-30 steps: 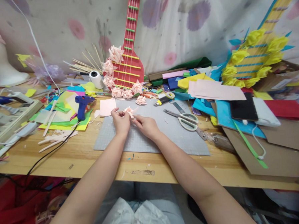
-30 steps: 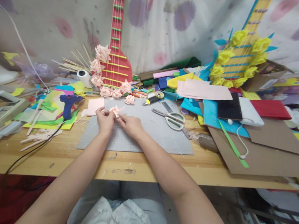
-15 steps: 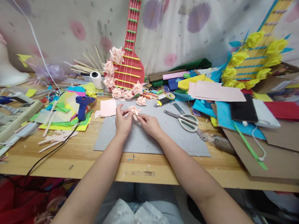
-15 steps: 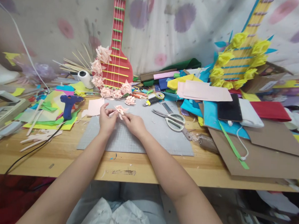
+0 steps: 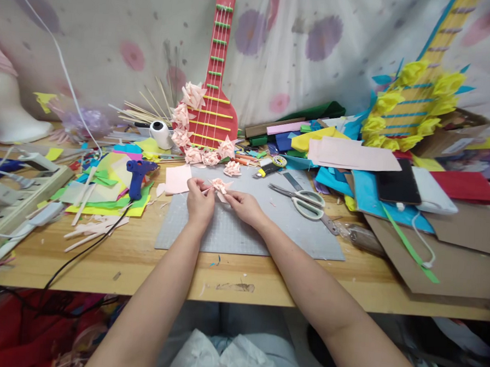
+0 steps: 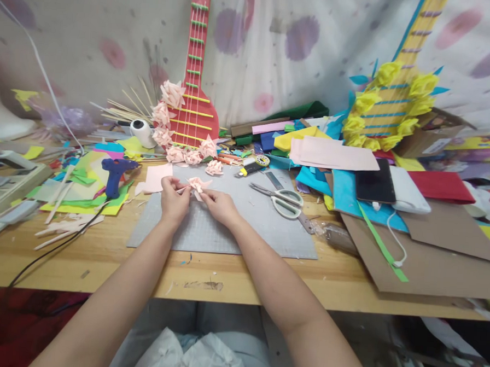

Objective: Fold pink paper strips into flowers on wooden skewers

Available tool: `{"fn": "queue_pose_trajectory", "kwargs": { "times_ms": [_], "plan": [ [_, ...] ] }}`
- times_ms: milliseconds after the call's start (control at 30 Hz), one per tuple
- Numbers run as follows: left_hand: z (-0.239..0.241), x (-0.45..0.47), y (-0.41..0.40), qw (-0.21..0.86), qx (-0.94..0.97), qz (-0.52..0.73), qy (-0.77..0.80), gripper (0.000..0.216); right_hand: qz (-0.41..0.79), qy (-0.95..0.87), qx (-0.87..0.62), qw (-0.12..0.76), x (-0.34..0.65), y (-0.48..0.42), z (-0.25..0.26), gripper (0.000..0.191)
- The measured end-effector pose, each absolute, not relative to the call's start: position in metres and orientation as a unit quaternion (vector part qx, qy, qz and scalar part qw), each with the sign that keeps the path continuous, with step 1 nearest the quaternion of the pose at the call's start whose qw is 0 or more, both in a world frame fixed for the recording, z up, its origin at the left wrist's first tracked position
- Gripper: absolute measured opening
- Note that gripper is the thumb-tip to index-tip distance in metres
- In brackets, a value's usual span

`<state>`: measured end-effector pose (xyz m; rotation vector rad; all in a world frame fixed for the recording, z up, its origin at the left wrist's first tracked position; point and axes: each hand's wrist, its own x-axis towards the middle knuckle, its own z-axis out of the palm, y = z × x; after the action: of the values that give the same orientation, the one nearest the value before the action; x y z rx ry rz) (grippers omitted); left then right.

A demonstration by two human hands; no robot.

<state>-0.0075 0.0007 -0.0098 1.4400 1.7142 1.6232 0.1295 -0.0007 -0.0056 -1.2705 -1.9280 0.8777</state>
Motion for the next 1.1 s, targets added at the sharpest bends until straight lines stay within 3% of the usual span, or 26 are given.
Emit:
{"fn": "queue_pose_trajectory", "kwargs": {
  "times_ms": [367,600,700,800,900,1000,1100],
  "plan": [
    [-0.005,-0.004,-0.001,0.17,0.521,0.571,0.611,0.032,0.284,-0.75,-0.527,0.281,0.13,-0.003,-0.001,0.037],
    [-0.004,-0.009,0.003,0.152,0.473,0.601,0.627,0.031,0.232,-0.788,-0.536,0.195,0.133,-0.012,0.016,0.038],
    [-0.003,-0.014,0.005,0.137,0.463,0.599,0.639,0.031,0.304,-0.794,-0.503,0.156,0.143,-0.012,0.022,0.038],
    [-0.003,-0.021,0.008,0.128,0.445,0.607,0.646,0.031,0.464,-0.768,-0.427,0.11,0.159,-0.007,0.027,0.034],
    [-0.004,-0.025,0.01,0.129,0.445,0.61,0.643,0.032,0.52,-0.721,-0.414,0.198,0.168,0.002,0.028,0.027],
    [-0.005,-0.021,0.008,0.156,0.48,0.591,0.63,0.032,0.424,-0.685,-0.476,0.352,0.162,0.008,0.021,0.02],
    [-0.007,-0.012,0.005,0.185,0.517,0.566,0.615,0.033,0.378,-0.694,-0.505,0.348,0.149,0.008,0.012,0.027]
  ]
}}
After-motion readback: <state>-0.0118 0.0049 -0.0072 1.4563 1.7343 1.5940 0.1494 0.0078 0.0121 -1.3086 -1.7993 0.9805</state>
